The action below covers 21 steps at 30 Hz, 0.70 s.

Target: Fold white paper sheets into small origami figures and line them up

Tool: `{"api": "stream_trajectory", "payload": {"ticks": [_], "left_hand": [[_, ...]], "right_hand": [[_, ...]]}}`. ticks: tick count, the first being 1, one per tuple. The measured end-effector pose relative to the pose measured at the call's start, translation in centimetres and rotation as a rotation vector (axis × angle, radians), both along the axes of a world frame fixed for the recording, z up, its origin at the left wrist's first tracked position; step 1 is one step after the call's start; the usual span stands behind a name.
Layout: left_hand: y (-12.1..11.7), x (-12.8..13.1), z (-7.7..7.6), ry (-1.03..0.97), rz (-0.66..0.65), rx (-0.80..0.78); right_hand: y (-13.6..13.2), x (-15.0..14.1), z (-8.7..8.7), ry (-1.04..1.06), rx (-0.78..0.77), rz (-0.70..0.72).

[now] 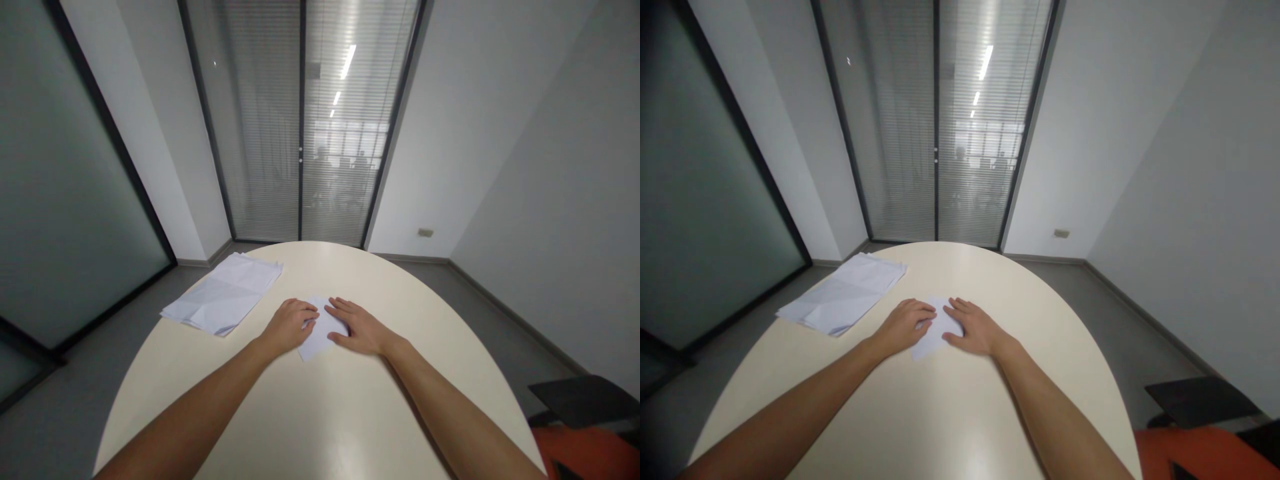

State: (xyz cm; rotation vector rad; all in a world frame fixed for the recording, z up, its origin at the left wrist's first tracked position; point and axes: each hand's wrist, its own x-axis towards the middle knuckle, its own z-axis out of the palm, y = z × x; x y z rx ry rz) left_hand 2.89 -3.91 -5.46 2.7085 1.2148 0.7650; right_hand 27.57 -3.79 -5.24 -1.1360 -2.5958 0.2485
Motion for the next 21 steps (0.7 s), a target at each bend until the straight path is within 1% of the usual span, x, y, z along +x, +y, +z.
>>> {"api": "stream_trajectory", "payload": {"ticks": [5, 8, 12, 18, 21], "left_hand": [[0.4, -0.1, -0.1, -0.011, 0.050, 0.014], [0.3, -0.2, 0.0, -0.006, 0.035, 0.019], [0.0, -0.3, 0.2, -0.007, 0.018, 0.013], [0.0, -0.4, -0.1, 0.012, 0.003, -0.020], [0.1, -0.5, -0.2, 0.022, -0.053, -0.036]], "right_hand": [[0.1, -0.1, -0.3, -0.021, -0.035, -0.036], [0.2, -0.1, -0.4, -0.044, -0.081, -0.066], [0.2, 0.0, -0.5, -0.039, -0.111, -0.068], [-0.1, -0.2, 0.0, -0.021, -0.079, -0.043], [-0.4, -0.3, 0.7, 0.025, -0.044, -0.010]]}}
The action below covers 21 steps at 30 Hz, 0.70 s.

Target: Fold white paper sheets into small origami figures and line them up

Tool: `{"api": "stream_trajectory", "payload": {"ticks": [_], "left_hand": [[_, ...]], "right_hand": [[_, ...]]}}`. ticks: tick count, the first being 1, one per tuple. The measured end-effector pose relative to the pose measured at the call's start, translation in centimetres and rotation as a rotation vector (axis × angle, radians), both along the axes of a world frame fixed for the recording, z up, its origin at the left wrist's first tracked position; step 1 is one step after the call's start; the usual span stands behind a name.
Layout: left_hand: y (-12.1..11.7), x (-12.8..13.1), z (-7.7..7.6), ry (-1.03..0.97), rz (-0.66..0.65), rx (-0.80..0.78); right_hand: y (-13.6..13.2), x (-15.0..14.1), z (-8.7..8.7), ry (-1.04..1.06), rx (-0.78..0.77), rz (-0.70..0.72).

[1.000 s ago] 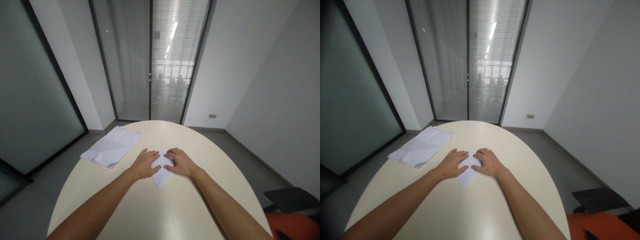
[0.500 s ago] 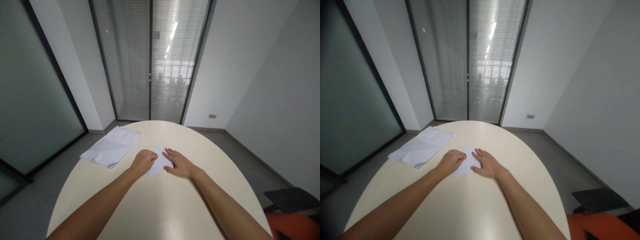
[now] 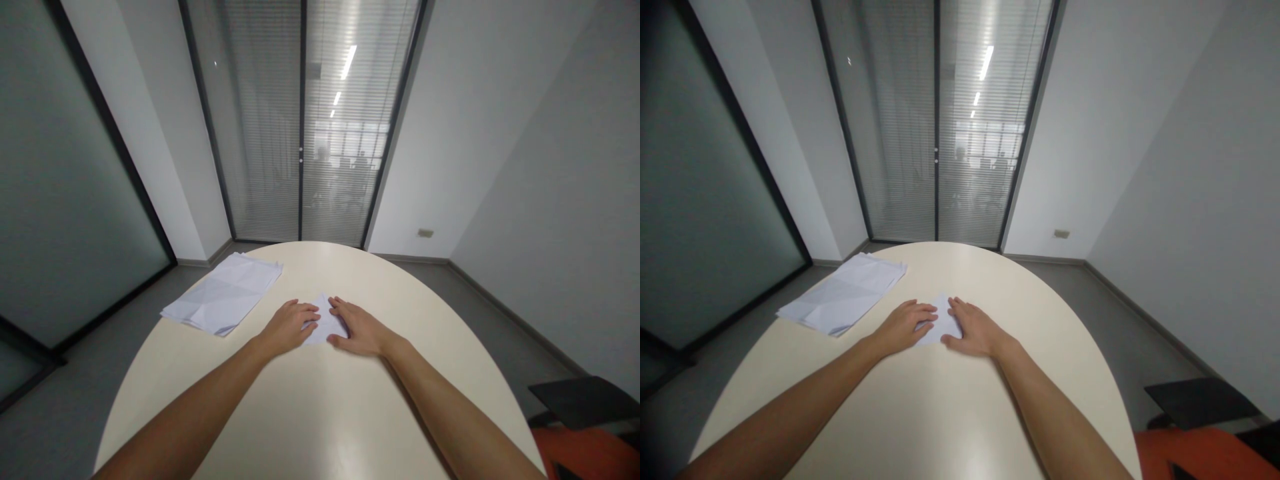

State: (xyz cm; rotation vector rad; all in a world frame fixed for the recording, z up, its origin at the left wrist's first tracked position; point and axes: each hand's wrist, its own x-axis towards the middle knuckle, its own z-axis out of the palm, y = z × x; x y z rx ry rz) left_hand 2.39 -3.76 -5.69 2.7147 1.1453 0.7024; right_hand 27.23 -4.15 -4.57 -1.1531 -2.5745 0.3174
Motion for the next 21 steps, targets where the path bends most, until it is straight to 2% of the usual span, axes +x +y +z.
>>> {"api": "stream_trajectory", "payload": {"ticks": [5, 9, 16, 21], "left_hand": [[0.2, -0.3, -0.1, -0.017, -0.115, -0.028], [0.0, -0.4, 0.0, -0.017, -0.160, -0.035], [-0.2, -0.4, 0.5, 0.017, -0.216, -0.039], [-0.3, -0.3, 0.6, 0.022, -0.207, -0.040]], "right_hand": [[0.0, 0.0, 0.9, 0.072, 0.089, -0.013], [0.3, 0.1, 0.9, 0.066, 0.128, -0.026], [0.4, 0.5, -0.2, 0.066, 0.062, 0.003], [0.6, 0.8, -0.5, 0.044, 0.044, 0.021]]}}
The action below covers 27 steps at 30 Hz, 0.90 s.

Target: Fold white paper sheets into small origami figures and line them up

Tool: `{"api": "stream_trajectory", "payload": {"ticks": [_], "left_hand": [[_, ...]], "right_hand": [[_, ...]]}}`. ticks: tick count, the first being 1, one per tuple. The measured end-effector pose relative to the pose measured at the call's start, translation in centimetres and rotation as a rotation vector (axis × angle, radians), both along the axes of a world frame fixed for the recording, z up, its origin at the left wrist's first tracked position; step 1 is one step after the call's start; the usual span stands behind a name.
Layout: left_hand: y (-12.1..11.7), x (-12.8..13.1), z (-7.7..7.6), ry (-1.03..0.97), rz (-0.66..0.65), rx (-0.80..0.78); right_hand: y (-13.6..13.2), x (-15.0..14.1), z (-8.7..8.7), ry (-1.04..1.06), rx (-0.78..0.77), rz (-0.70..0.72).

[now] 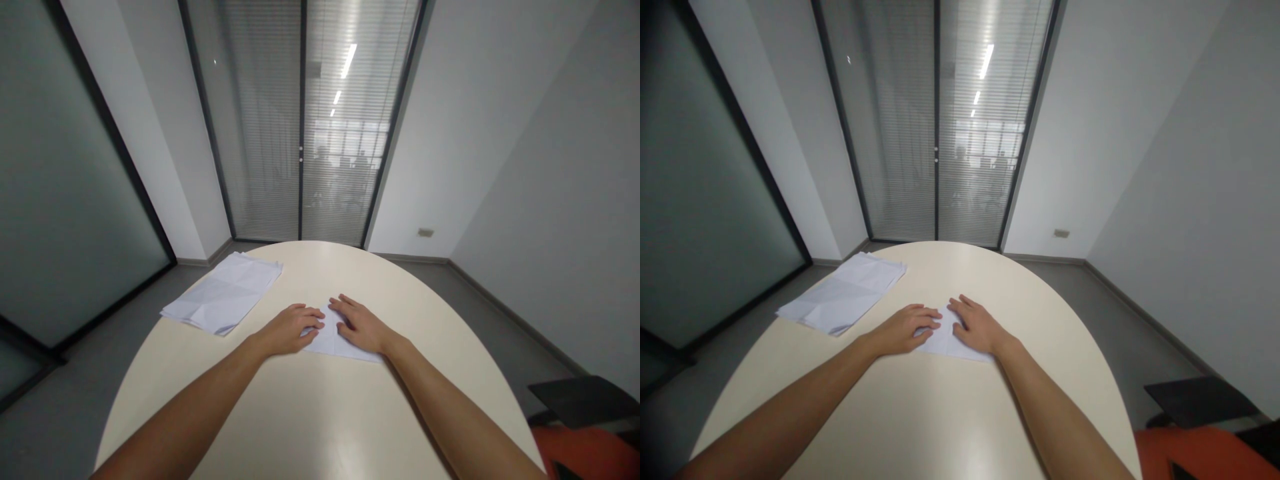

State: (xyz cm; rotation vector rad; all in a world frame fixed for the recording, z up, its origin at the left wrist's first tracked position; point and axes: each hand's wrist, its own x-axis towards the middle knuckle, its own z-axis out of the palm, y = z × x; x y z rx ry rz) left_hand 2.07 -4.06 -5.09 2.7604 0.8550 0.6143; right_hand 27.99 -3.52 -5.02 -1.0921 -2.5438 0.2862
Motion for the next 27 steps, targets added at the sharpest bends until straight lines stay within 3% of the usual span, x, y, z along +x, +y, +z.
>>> {"api": "stream_trajectory", "payload": {"ticks": [12, 21, 27], "left_hand": [[-0.25, 0.39, 0.05, 0.036, 0.138, 0.042], [0.22, 0.31, -0.16, 0.029, 0.310, 0.092], [0.34, 0.33, -0.20, 0.010, 0.325, 0.107]], "right_hand": [[0.64, 0.20, 0.32, 0.011, 0.149, 0.039], [0.93, 0.58, -0.20, 0.011, 0.136, -0.119], [0.86, 0.55, -0.13, 0.031, 0.130, -0.142]]}}
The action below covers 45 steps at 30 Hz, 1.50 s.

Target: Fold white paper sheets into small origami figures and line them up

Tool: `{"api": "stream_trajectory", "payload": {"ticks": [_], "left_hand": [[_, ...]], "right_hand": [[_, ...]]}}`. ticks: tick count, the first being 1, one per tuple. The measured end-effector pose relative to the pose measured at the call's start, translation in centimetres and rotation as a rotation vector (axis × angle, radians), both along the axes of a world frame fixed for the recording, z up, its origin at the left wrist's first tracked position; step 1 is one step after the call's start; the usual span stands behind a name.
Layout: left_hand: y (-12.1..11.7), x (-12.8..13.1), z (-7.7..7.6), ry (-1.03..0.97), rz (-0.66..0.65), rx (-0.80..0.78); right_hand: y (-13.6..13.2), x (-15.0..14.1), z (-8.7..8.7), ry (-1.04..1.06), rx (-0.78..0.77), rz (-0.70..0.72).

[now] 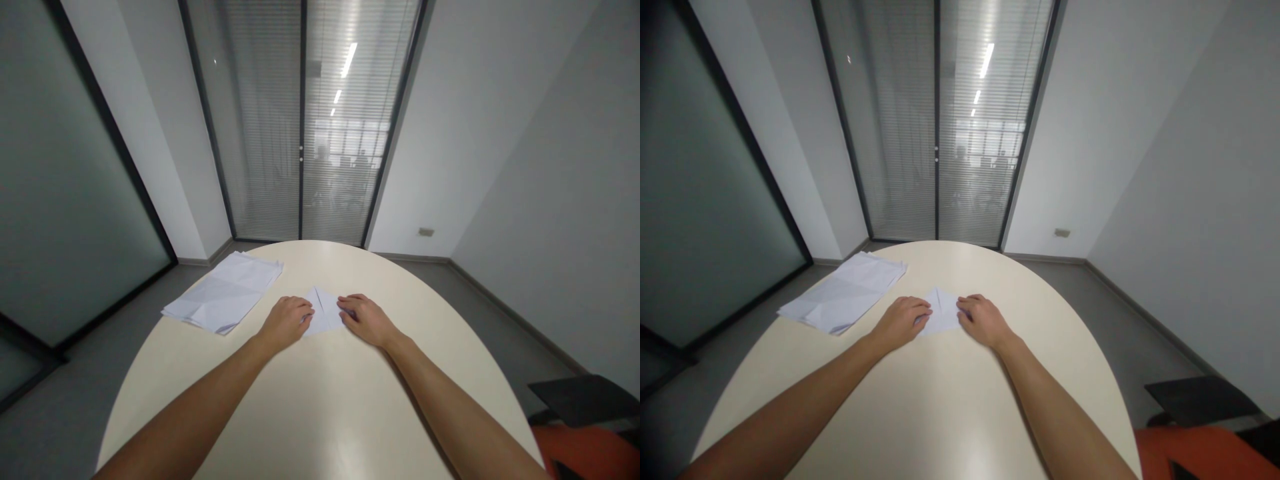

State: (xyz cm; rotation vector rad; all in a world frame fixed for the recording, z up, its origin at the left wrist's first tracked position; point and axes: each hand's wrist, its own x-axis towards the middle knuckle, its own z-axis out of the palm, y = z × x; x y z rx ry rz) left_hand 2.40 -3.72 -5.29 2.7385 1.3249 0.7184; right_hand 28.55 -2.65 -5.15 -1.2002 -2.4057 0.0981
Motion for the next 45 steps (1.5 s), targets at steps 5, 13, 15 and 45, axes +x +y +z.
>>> {"api": "stream_trajectory", "payload": {"ticks": [5, 13, 15, 45], "left_hand": [[0.0, -0.2, 0.1, -0.019, -0.070, 0.019], [-0.3, -0.7, 0.1, 0.001, -0.106, -0.008], [-0.2, -0.7, 0.0, 0.000, -0.109, -0.013], [-0.1, -0.3, 0.2, -0.072, -0.077, -0.033]], "right_hand": [[-0.6, -0.3, 0.5, 0.014, -0.019, 0.125], [-0.7, -0.2, 0.6, 0.016, -0.022, 0.172], [-0.6, -0.1, 0.6, 0.020, -0.015, 0.178], [-0.6, 0.2, 0.9, 0.105, -0.114, 0.148]]}}
